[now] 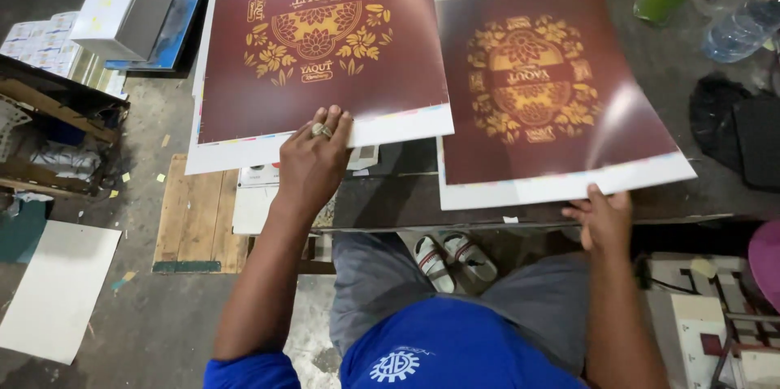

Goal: The person repeatedly picks up large, maroon-colored printed sheets from a pile on a table and places them onto a stack on a machine. The person handles the sheets by hand, aligning them as they are stacked.

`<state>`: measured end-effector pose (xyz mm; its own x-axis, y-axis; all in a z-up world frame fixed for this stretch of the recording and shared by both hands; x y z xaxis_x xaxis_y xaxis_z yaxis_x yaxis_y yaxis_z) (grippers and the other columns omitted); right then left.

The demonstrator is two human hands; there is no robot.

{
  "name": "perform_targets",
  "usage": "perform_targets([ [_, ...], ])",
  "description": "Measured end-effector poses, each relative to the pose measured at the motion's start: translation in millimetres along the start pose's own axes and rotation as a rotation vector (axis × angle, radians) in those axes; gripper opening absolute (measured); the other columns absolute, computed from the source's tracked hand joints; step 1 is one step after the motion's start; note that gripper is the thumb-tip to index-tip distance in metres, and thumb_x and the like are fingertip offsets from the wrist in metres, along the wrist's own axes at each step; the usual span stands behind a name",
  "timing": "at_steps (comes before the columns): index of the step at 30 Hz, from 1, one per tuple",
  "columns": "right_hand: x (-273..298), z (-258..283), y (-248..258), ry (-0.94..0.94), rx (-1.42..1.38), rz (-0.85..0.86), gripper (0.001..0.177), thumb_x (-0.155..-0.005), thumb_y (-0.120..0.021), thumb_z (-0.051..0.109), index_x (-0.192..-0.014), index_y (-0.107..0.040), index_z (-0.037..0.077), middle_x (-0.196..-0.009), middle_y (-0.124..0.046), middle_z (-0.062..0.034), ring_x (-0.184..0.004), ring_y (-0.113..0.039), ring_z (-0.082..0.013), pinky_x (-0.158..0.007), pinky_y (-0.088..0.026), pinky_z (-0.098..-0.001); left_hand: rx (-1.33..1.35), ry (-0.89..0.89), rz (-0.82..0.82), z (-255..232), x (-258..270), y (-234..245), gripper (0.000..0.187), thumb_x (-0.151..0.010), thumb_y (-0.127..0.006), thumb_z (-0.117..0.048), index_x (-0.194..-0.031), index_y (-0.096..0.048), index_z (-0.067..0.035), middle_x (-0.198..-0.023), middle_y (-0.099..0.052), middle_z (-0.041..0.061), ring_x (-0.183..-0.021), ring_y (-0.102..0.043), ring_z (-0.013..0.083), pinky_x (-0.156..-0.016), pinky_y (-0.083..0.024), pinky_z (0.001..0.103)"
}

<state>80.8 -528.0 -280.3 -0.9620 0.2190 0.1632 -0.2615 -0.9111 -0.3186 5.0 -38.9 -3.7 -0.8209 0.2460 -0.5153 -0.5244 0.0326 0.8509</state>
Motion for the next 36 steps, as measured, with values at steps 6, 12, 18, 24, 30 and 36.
perform_targets([
  [6,-80.4,-5.4,-49.4,-0.017,0.065,0.102,0.035,-0.109,-0.055,0.009,-0.141,-0.042,0.007,-0.113,-0.066,-0.0129,-0.083,-0.07,-0.0232,-0.057,-0.061,-0.0358,-0.005,-0.031,0.098,-6.2,-4.3,12.3,0.057,-0.083,-0.077,-0.026,-0.13,-0.064,0.003,-0.132,-0.067,0.025,-0.122,-0.066,0.0387,-0.096,-0.057,0.044],
  [12,-166.3,2.0,-89.5,-0.018,0.048,0.196,0.037,-0.108,-0.054,0.014,-0.142,-0.04,0.01,-0.115,-0.065,-0.013,-0.087,-0.07,-0.0292,-0.059,-0.059,-0.0386,0.085,-0.021,0.192,8.6,-9.4,13.0,0.042,-0.09,-0.072,-0.027,-0.121,-0.065,0.001,-0.13,-0.069,0.022,-0.116,-0.068,0.0385,-0.083,-0.058,0.047],
  [18,-140.2,-4.5,-93.3,-0.181,0.054,0.205,0.045,-0.11,-0.052,0.027,-0.147,-0.037,0.007,-0.118,-0.07,-0.0154,-0.096,-0.076,-0.028,-0.067,-0.062,-0.0408,0.117,0.317,-0.066,24.3,-12.0,36.6,0.027,-0.102,-0.071,-0.012,-0.129,-0.075,-0.011,-0.079,-0.074,0.017,-0.071,-0.073,0.033,-0.067,-0.058,0.045],
  [24,26.2,47.7,-168.8,-0.007,-0.031,0.327,0.045,-0.11,-0.056,0.017,-0.152,-0.048,0.003,-0.114,-0.071,-0.0162,-0.09,-0.071,-0.0226,-0.063,-0.054,-0.0296,0.253,-0.055,-0.569,-56.2,-19.5,41.5,0.039,-0.095,-0.06,0.008,-0.133,-0.063,-0.001,-0.121,-0.072,0.022,-0.106,-0.075,0.0348,-0.088,-0.061,0.046],
  [30,110.2,92.0,-197.8,-0.05,-0.15,0.695,0.039,-0.104,-0.053,0.014,-0.142,-0.051,0.005,-0.129,-0.065,-0.0111,-0.108,-0.069,-0.02,-0.079,-0.064,-0.0353,0.379,-0.163,-0.27,-137.6,-10.5,24.9,0.046,-0.088,-0.066,-0.004,-0.133,-0.065,0.002,-0.135,-0.066,0.023,-0.127,-0.065,0.0378,-0.113,-0.047,0.054],
  [36,98.5,101.6,-125.0,-0.053,-0.178,0.276,0.035,-0.101,-0.059,0.013,-0.135,-0.051,0.011,-0.11,-0.066,-0.0077,-0.087,-0.067,-0.0191,-0.056,-0.057,-0.0346,0.397,-0.205,-0.117,-106.6,6.3,41.9,0.048,-0.094,-0.073,-0.029,-0.129,-0.063,0.001,-0.137,-0.065,0.02,-0.133,-0.06,0.0367,-0.116,-0.039,0.055],
])
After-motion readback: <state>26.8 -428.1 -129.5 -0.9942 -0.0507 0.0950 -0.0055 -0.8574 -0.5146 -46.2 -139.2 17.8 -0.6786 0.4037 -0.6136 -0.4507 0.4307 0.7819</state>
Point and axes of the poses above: each hand's wrist, its own x-axis away from the middle knuckle, its own y-axis out of the back of the hand, z = x × y, the point moved 2 cm from there along -x, towards the middle knuckle
